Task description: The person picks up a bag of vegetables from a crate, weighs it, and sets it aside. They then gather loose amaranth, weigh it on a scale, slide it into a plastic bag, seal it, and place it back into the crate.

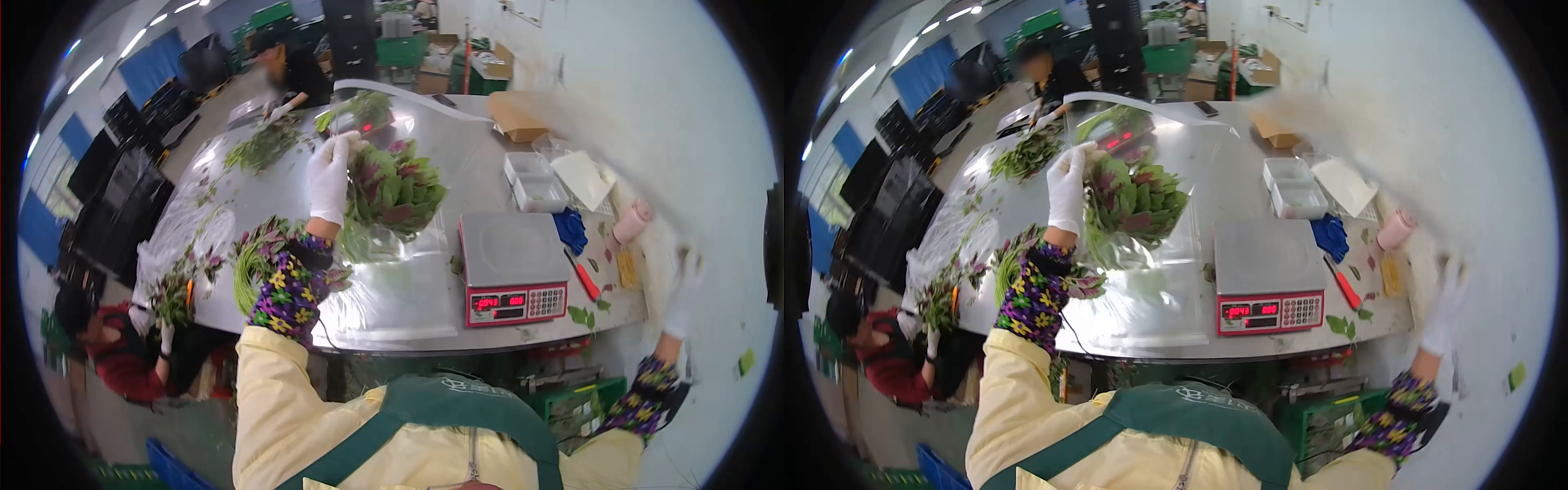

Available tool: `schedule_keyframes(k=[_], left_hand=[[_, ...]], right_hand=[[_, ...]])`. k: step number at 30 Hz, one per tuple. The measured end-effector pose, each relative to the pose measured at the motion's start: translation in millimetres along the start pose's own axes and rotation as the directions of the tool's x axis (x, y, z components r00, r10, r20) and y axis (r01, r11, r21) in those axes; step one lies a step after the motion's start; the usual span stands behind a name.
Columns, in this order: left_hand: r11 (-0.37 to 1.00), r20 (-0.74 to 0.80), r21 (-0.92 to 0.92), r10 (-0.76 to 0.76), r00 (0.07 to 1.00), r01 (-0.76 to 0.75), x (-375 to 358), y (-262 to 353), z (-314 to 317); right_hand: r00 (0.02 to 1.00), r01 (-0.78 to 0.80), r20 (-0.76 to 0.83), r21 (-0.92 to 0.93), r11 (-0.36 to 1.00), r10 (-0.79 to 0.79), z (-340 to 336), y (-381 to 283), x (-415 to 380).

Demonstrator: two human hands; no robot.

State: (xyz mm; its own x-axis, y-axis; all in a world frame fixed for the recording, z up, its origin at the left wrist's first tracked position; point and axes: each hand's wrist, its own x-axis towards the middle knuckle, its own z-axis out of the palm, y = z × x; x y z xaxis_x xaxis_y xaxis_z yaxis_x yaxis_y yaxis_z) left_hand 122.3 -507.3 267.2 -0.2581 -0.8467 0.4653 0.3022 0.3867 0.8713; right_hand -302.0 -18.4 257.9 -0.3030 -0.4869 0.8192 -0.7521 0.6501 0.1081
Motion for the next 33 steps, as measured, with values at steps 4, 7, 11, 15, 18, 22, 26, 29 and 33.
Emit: schedule_keyframes(k=[4,7,11,15,18,22,26,29,33], left_hand=[[0.968,-0.021,0.239,0.087,0.996,-0.08,3,27,8],[0.944,-0.127,0.303,0.177,0.976,-0.132,6,41,14],[0.957,-0.273,0.283,0.139,0.952,-0.059,-1,65,22],[0.953,-0.318,0.302,0.087,0.944,0.014,-5,72,15],[0.974,-0.304,0.228,0.059,0.951,0.013,-9,74,15],[0.98,-0.302,0.194,0.017,0.953,0.044,-28,86,27],[0.976,-0.271,0.213,0.008,0.962,0.052,-37,102,46],[0.976,-0.227,0.217,0.016,0.974,0.035,-39,114,55],[0.955,-0.184,0.296,0.02,0.983,0.036,-29,124,70]], right_hand=[[0.785,-0.617,0.574,0.696,0.368,0.232,67,-40,-60],[0.818,-0.477,0.57,0.747,0.462,-0.075,113,-57,-97],[0.763,-0.384,0.54,0.821,0.423,-0.355,148,-46,-139],[0.746,-0.407,0.54,0.833,0.375,-0.389,166,-42,-137],[0.749,-0.402,0.526,0.845,0.354,-0.404,178,-50,-123],[0.775,-0.175,0.473,0.799,0.576,-0.42,170,-48,-104],[0.814,-0.224,0.513,0.709,0.668,-0.272,156,-45,-53],[0.84,-0.411,0.501,0.838,0.358,-0.208,127,-88,7],[0.75,-0.598,0.572,0.801,0.027,-0.331,102,-156,90]])
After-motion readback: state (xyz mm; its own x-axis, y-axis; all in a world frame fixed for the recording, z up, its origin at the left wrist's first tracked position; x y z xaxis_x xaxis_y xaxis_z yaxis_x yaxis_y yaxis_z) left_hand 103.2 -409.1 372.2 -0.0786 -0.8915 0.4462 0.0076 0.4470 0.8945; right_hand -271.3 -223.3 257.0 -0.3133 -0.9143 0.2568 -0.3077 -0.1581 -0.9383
